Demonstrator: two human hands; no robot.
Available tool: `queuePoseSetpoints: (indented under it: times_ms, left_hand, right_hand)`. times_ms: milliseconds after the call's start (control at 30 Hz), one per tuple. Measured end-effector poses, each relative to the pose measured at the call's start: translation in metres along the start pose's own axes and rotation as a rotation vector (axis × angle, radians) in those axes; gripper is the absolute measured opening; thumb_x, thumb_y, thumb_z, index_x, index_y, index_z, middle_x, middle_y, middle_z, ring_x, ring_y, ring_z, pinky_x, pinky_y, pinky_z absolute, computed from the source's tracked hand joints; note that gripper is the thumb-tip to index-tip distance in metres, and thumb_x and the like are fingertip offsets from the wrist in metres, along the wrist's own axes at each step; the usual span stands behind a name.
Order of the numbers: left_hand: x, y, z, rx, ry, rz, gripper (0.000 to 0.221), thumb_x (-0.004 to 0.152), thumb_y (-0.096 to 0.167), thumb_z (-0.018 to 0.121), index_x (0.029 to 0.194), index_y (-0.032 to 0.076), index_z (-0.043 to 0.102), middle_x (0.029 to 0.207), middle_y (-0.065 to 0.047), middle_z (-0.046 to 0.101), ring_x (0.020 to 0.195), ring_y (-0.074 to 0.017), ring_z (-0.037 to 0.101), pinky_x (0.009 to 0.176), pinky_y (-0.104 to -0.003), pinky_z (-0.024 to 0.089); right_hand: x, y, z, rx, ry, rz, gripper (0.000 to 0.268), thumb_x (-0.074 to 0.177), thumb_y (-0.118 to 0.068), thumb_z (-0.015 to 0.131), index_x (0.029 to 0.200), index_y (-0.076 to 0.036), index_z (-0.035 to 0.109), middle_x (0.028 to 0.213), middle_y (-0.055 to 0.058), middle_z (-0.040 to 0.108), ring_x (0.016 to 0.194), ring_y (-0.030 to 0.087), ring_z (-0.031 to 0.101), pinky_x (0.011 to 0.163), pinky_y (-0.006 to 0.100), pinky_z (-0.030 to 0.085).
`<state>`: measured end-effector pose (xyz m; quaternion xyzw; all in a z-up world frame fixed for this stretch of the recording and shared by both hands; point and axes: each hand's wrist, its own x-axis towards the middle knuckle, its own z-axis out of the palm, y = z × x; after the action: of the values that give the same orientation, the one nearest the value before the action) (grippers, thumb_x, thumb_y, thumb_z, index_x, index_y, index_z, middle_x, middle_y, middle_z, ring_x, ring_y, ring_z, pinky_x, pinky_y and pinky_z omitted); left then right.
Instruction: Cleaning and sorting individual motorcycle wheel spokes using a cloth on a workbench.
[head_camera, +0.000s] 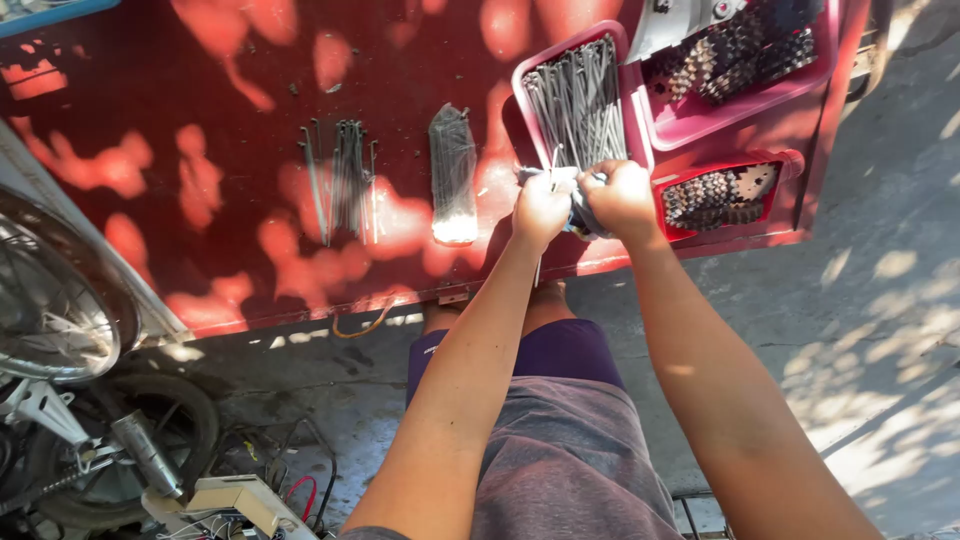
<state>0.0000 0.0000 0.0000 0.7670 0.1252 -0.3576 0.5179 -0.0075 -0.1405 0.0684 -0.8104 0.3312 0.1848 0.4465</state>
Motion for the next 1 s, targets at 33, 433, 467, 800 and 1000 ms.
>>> queuePoseSetpoints:
  times_ms: [33,433,467,800,1000]
  left_hand:
    - [0.003,0.005,0.001,0.003,-0.003,-0.003,0.025,0.094,0.022,0.063,0.112,0.01,0.077,0.099,-0.012,0.079,0.094,-0.0252,0.077,0.084,-0.036,0.057]
    - [-0.006,-0.016,-0.062,0.311,0.159,0.061,0.039,0.088,0.032,0.068,0.118,0.009,0.06,0.108,-0.018,0.073,0.101,-0.0395,0.07,0.09,-0.046,0.053]
    - [-0.006,-0.024,-0.072,0.173,0.072,0.063,0.035,0.093,0.031,0.064,0.119,0.009,0.062,0.107,-0.016,0.073,0.1,-0.0352,0.071,0.088,-0.044,0.054]
    - [-0.066,0.013,-0.182,-0.426,-0.058,-0.051,0.034,0.102,0.039,0.057,0.109,0.007,0.063,0.079,0.0,0.059,0.069,-0.0094,0.054,0.06,-0.028,0.046]
    - [-0.109,0.08,-0.262,-0.802,-0.234,-0.01,0.064,0.106,0.071,0.037,0.121,0.012,0.057,0.07,0.012,0.042,0.051,-0.0013,0.033,0.043,-0.021,0.023]
  right_hand:
    - [0.004,0.001,0.001,0.002,0.0,0.005,0.027,0.088,-0.025,0.076,0.097,0.001,0.078,0.073,0.017,0.073,0.065,0.024,0.074,0.063,0.036,0.057]
    - [-0.025,-0.015,0.037,-0.235,0.298,0.009,0.029,0.087,-0.033,0.074,0.101,-0.008,0.077,0.086,0.019,0.075,0.08,0.037,0.071,0.073,0.046,0.055]
    - [-0.027,0.001,0.042,-0.135,0.306,-0.038,0.026,0.091,-0.031,0.074,0.099,-0.007,0.077,0.086,0.018,0.074,0.08,0.032,0.072,0.074,0.043,0.055]
    - [-0.081,-0.074,0.051,0.495,-0.161,0.351,0.026,0.096,-0.023,0.068,0.092,0.002,0.074,0.075,0.003,0.068,0.063,0.012,0.059,0.059,0.031,0.048]
    - [-0.144,-0.213,0.061,0.677,-0.14,-0.164,0.02,0.093,-0.019,0.067,0.1,-0.002,0.075,0.093,0.003,0.073,0.087,0.01,0.066,0.08,0.024,0.053]
